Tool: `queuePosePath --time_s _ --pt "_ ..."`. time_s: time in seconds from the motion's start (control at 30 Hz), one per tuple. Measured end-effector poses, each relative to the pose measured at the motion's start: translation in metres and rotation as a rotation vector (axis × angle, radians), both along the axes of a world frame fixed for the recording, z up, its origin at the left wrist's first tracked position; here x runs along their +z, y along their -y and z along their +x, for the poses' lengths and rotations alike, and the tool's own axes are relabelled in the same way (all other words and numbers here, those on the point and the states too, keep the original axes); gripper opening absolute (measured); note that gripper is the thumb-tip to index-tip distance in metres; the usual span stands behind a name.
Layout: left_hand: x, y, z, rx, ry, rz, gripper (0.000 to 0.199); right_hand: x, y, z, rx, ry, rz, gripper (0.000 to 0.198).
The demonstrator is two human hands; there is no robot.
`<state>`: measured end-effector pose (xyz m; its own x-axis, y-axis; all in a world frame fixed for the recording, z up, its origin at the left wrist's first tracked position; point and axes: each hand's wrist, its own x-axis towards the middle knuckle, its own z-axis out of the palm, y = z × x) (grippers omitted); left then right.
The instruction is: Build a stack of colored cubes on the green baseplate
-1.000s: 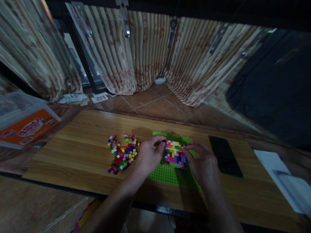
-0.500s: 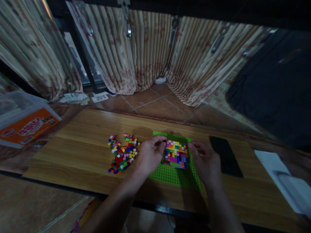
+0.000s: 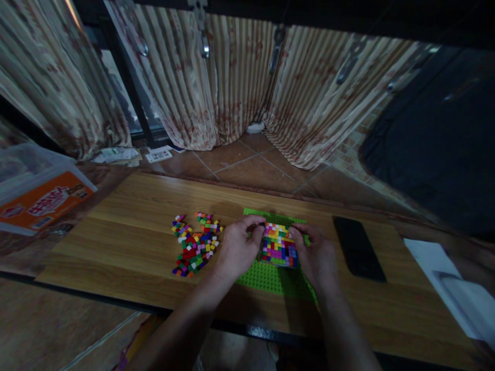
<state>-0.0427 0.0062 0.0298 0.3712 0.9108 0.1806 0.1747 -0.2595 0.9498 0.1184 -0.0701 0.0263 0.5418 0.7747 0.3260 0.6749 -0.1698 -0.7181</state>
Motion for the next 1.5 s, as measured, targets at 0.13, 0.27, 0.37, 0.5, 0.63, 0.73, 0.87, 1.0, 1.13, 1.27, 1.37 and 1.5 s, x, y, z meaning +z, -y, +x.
queuePosePath --time_s 0.13,0.27,0.37,0.5,0.63,0.73,0.87,1.0,1.13,1.27,1.37,1.5 --pt "0.001 0.001 0.001 -0.003 0.009 -0.019 0.021 -0.001 0.000 -0.002 0.009 -0.038 -0.020 0.038" --pt "0.001 0.002 0.002 -0.002 0.024 -0.044 0.021 -0.003 -0.001 -0.003 -0.007 -0.084 -0.053 0.039" --pt "0.000 0.002 0.002 -0.010 0.044 -0.054 0.021 -0.005 -0.001 -0.002 0.004 -0.154 -0.061 0.040" --pt "-0.003 0.000 0.001 -0.009 0.081 -0.067 0.021 -0.002 0.002 0.001 0.010 -0.122 -0.009 0.038" --pt "-0.002 0.000 0.001 -0.032 0.113 -0.085 0.020 0.008 0.005 -0.004 0.020 0.010 0.125 0.030" --pt "0.000 0.001 0.001 -0.051 0.138 -0.099 0.018 0.015 0.005 -0.013 0.093 0.011 0.188 0.024" --pt "0.003 0.002 0.002 -0.079 0.208 -0.132 0.017 0.017 0.003 -0.025 0.189 0.025 0.156 0.020" --pt "0.006 0.004 0.003 -0.119 0.266 -0.169 0.014 0.016 0.001 -0.030 0.222 0.055 0.131 0.019" --pt "0.006 0.007 0.004 -0.157 0.284 -0.190 0.013 0.016 0.001 -0.032 0.212 0.030 0.150 0.016" --pt "0.006 0.008 0.004 -0.177 0.255 -0.158 0.013 0.017 0.001 -0.031 0.203 -0.043 0.171 0.014" --pt "0.005 0.007 0.003 -0.149 0.214 -0.114 0.013 0.020 0.005 -0.019 0.146 -0.075 0.217 0.014" --pt "0.000 0.001 0.001 -0.073 0.239 -0.125 0.016 0.020 0.015 0.012 0.052 -0.088 0.159 0.018"
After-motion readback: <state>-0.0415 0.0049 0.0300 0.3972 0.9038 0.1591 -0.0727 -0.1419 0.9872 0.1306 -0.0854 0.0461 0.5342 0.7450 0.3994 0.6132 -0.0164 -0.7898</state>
